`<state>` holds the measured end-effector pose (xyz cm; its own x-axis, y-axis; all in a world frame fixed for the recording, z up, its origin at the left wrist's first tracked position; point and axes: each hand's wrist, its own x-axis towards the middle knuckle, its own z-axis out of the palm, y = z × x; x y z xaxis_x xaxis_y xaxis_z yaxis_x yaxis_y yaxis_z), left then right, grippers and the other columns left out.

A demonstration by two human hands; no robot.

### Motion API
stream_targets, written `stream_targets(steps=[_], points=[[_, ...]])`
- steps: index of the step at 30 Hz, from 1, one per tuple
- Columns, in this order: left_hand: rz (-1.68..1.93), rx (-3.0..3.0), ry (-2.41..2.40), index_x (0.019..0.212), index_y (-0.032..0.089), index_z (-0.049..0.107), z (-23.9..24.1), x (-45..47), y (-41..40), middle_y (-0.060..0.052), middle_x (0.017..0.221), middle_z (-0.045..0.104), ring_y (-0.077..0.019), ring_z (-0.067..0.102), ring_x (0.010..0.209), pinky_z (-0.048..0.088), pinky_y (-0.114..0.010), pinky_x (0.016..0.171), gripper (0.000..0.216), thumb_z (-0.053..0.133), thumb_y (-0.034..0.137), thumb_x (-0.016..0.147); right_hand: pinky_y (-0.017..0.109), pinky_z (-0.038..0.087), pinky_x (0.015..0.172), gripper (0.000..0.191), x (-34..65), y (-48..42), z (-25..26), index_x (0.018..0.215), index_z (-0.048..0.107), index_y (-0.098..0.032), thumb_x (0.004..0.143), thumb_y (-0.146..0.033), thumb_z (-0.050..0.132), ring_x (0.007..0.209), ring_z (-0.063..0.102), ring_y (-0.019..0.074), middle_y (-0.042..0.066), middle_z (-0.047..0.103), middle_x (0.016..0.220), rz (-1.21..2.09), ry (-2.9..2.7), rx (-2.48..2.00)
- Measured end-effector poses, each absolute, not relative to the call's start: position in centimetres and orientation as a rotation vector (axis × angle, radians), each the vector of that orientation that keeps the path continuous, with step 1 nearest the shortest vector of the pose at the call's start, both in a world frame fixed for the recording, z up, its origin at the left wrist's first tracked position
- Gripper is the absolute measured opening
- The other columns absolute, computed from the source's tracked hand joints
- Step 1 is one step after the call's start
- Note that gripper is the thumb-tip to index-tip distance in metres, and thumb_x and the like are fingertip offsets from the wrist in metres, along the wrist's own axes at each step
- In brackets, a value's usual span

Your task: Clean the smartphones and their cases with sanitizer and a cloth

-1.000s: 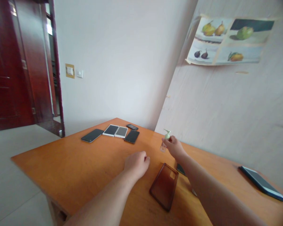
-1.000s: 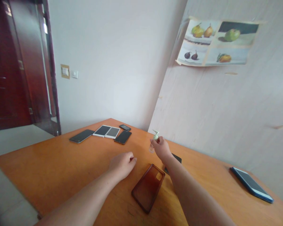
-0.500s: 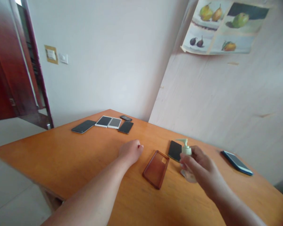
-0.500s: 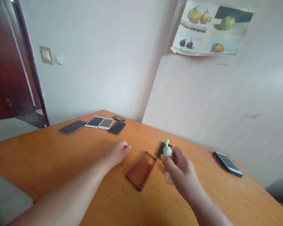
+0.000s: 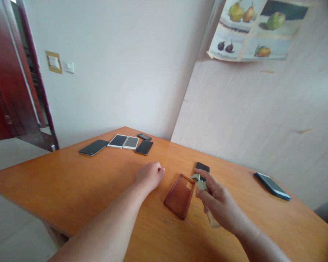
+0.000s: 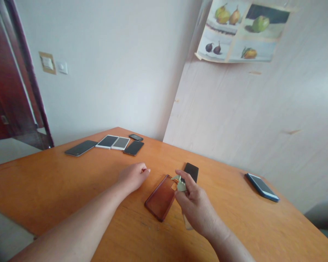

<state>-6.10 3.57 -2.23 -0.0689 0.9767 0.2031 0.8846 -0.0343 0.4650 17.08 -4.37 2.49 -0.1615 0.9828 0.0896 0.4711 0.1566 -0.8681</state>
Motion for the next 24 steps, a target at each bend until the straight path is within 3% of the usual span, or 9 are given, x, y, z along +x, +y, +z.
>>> stream_targets(steps=[15, 24], points=[[0.735, 1.989, 2.038, 0.083, 0.026, 0.065, -2.5, -6.1, 3.8, -0.003, 0.087, 0.072, -0.0198, 0.063, 0.075, 0.033, -0.029, 0.057, 0.031, 0.047, 0.051, 0.089, 0.022, 0.032, 0.049, 0.035, 17.7, -4.3, 0.5, 0.115, 0.050, -0.027, 0.081, -0.021, 0.051, 0.053, 0.043, 0.0109, -0.008, 0.047, 0.062, 0.471, -2.010, -1.465], [0.751, 1.995, 2.035, 0.084, 0.027, 0.065, -2.5, -6.1, 3.8, -0.002, 0.088, 0.072, -0.0189, 0.062, 0.074, 0.030, -0.028, 0.055, 0.031, 0.047, 0.051, 0.088, 0.023, 0.033, 0.052, 0.035, 17.6, -4.1, 0.2, 0.114, 0.051, -0.027, 0.080, -0.021, 0.050, 0.056, 0.048, 0.0123, -0.007, 0.050, 0.064, 0.379, -2.029, -1.484]])
